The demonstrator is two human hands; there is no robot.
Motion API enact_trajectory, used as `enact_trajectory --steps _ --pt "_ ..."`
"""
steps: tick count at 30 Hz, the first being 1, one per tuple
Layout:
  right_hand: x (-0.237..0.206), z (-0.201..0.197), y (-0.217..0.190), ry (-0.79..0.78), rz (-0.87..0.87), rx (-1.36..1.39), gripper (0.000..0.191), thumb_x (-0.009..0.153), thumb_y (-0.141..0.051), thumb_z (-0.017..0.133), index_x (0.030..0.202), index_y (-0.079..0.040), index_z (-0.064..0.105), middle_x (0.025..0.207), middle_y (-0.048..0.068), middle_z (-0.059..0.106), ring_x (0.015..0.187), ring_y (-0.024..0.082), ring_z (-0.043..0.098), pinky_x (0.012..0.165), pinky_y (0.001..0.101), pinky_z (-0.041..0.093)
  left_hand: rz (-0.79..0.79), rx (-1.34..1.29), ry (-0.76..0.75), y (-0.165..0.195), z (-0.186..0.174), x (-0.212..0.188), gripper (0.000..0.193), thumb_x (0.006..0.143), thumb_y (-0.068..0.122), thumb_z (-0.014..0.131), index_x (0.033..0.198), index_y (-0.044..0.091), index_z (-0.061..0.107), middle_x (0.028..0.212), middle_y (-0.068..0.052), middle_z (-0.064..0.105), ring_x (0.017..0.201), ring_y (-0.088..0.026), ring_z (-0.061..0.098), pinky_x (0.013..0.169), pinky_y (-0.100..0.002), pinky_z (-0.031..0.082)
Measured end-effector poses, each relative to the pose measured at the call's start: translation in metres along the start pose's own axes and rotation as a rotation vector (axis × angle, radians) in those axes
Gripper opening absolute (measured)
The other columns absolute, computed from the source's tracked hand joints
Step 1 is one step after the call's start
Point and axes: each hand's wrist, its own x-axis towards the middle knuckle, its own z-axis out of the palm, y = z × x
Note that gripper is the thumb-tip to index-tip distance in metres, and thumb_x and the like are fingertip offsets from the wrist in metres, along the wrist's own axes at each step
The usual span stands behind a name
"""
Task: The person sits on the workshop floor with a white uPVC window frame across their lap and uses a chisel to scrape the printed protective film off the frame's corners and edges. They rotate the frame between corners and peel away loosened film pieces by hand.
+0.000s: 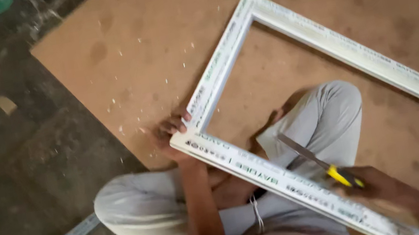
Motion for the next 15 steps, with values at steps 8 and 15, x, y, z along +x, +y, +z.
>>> enact_trajectory --steps 8,15 --pt "-0.134 -0.085 -0.045 0.173 0.338 -0.548 0.055 0.091 -0.040 0.077 0.139 -0.015 0.066 0.119 0.007 0.071 0.112 0.019 0.063 0.096 0.0330 0.046 0.246 0.301 0.241 0.040 0.159 0.004 0.059 0.112 0.055 0.030 0.085 0.007 0.052 0.066 -0.024 0.059 0.072 -0.038 0.057 0.091 -0.050 0.050" --pt "-0.171 -0.131 -0.074 0.649 0.059 -0.455 0.050 0.092 -0.037 0.077 0.135 -0.014 0.066 0.114 0.007 0.070 0.108 0.018 0.063 0.093 0.0324 0.047 0.502 0.460 0.244 0.066 0.272 -0.011 0.050 0.109 0.052 0.034 0.111 0.005 0.053 0.091 -0.017 0.061 0.088 -0.029 0.059 0.093 -0.043 0.051"
